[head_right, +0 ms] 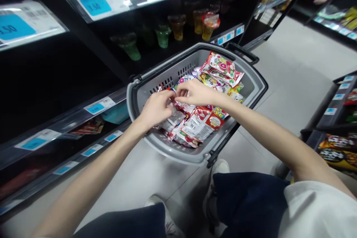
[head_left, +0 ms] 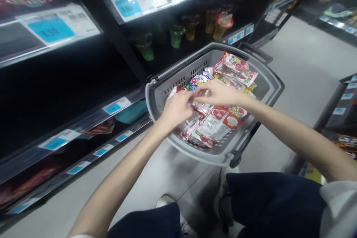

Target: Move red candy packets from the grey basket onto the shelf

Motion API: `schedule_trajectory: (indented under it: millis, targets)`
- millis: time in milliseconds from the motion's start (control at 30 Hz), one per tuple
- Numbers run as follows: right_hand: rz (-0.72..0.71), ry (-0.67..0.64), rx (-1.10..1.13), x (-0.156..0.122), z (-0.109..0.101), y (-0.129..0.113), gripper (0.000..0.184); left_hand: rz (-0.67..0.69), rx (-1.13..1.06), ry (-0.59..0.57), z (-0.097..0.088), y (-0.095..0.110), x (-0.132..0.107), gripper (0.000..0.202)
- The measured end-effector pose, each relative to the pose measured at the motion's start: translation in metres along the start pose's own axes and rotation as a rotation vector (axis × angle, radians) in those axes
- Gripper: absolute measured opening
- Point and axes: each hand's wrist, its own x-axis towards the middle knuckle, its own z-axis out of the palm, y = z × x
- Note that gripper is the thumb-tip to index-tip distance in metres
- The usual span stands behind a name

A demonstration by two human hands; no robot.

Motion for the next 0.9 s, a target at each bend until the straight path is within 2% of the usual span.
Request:
schedule_trajectory:
  millis: [100,233,300,367,500,600,633,667,767,833,900]
  targets:
    - [-0.013,0.004,0.115,0.005,0.012,-0.002,0.031,0.046,-0.085,0.146,0.000,0.001,-0.001,0.034]
    - [0.001,-0.092,0.501,0.006,0.026,0.005,0.048,0.194,-0.334,0.394,-0.003,0.006,-0.005,0.026]
    - [0.030,-0.136,0.694,0.005,0.034,0.007,0.051,0.249,-0.485,0.472,-0.004,0.008,-0.007,0.018]
    - [0.082,-0.137,0.833,0.007,0.043,0.007,0.050,0.231,-0.615,0.531,-0.005,0.009,-0.008,0.019]
    - [0.167,-0.024,0.940,0.012,0.054,0.009,0.049,0.140,-0.748,0.623,-0.006,0.002,-0.001,0.027]
    - [0.235,0.179,0.902,0.017,0.053,0.015,0.049,0.054,-0.761,0.671,-0.003,-0.010,0.006,0.014]
    - [0.260,0.256,0.875,0.019,0.052,0.018,0.049,0.002,-0.767,0.667,-0.001,-0.015,0.008,0.006]
    - [0.281,0.332,0.846,0.020,0.052,0.022,0.050,-0.061,-0.777,0.648,0.001,-0.020,0.010,0.006]
    - [0.306,0.510,0.801,0.022,0.052,0.032,0.051,-0.247,-0.817,0.479,0.011,-0.032,0.012,0.031]
    - [0.297,0.577,0.812,0.023,0.053,0.036,0.051,-0.295,-0.820,0.323,0.016,-0.035,0.012,0.042]
    - [0.287,0.627,0.824,0.022,0.054,0.038,0.051,-0.269,-0.797,0.208,0.019,-0.035,0.010,0.051]
